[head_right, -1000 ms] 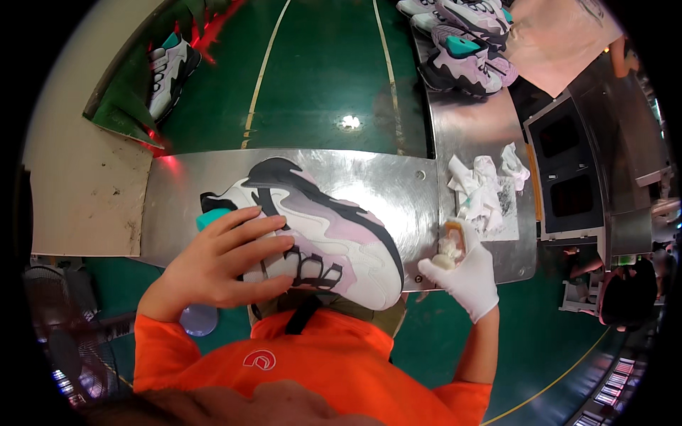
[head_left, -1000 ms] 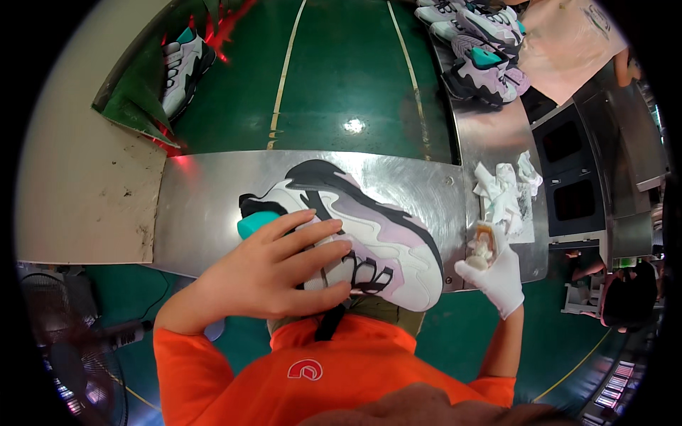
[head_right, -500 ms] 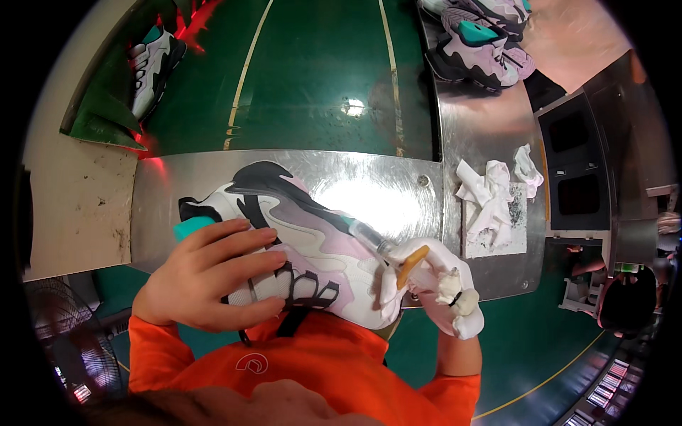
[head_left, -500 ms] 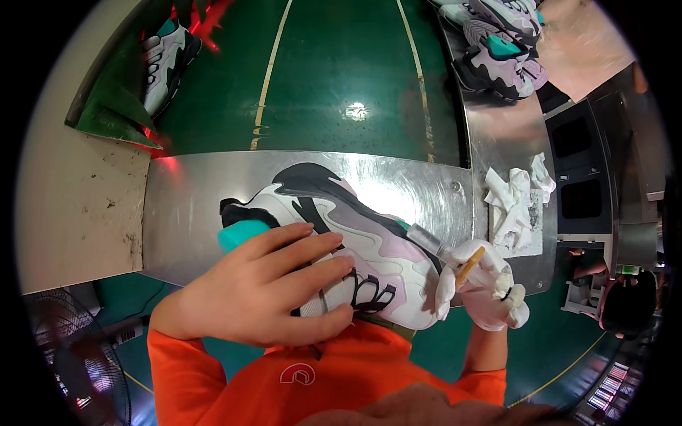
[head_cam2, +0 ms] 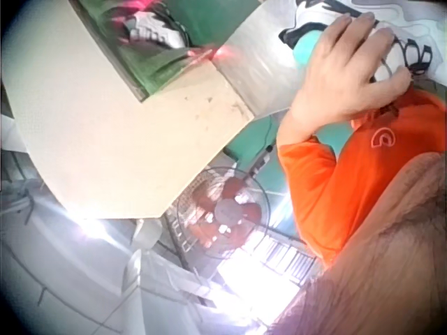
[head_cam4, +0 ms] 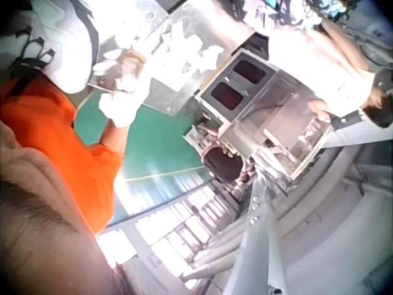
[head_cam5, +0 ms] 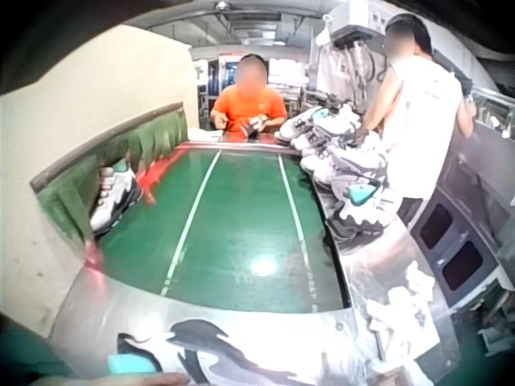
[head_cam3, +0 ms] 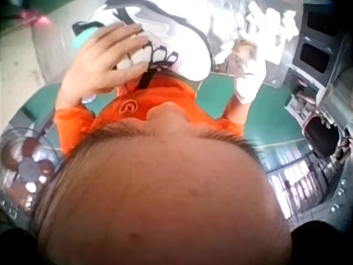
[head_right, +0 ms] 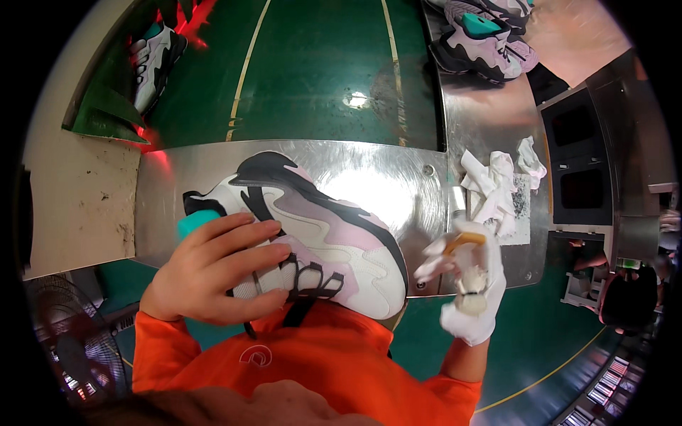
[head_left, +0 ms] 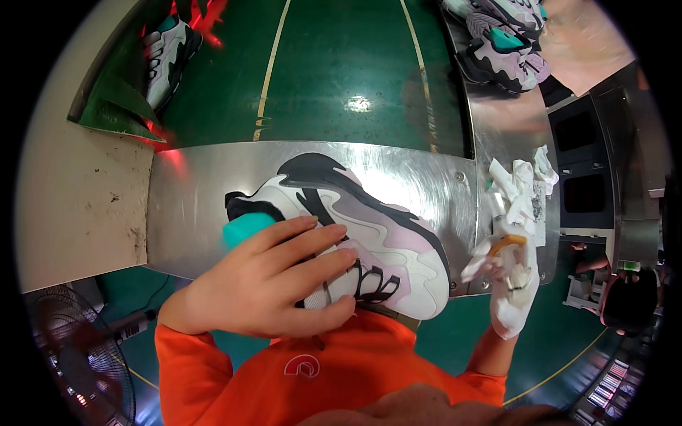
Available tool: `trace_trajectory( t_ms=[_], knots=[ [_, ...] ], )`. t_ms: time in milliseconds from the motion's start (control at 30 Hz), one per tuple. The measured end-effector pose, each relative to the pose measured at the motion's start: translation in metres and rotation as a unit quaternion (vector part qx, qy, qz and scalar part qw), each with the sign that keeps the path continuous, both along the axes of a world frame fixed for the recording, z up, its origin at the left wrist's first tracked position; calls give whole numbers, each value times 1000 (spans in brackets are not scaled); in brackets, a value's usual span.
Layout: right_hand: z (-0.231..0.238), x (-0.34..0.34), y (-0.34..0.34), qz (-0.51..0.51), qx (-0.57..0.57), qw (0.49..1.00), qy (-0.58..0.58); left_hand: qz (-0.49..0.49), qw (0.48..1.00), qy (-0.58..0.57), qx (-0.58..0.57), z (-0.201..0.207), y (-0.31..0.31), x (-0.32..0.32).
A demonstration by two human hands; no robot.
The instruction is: The person applies glue to the sole of a white and grey sneaker using a syringe. They hold the shoe with one hand and use the other to dispense the adhesive along the edge of the sole. The person repeats this process on multiple shoes, placing each treated shoe onto a conveyor belt.
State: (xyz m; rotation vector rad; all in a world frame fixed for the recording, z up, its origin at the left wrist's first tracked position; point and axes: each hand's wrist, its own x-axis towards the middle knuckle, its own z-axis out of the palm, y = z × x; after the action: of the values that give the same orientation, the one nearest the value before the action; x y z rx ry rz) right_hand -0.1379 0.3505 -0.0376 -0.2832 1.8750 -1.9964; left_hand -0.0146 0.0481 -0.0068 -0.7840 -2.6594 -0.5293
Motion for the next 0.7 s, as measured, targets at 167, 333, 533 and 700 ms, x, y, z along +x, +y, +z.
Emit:
trace_trajectory(
  t_ms=[167,333,533,700],
  knots=[
    [-18,-13,32,-87,182,979,37,9,1000,13,-10,-1,0,9],
    [-17,-5,46,-58,225,970,69,11,999,41,2,-10,-2,14],
    [-3,-6,30,-30,330,943,15,0,998,56,6,-18,-5,19],
    [-6,0,31,-81,218,971,63,-9,999,49,-15,-20,-9,28]
  ],
)
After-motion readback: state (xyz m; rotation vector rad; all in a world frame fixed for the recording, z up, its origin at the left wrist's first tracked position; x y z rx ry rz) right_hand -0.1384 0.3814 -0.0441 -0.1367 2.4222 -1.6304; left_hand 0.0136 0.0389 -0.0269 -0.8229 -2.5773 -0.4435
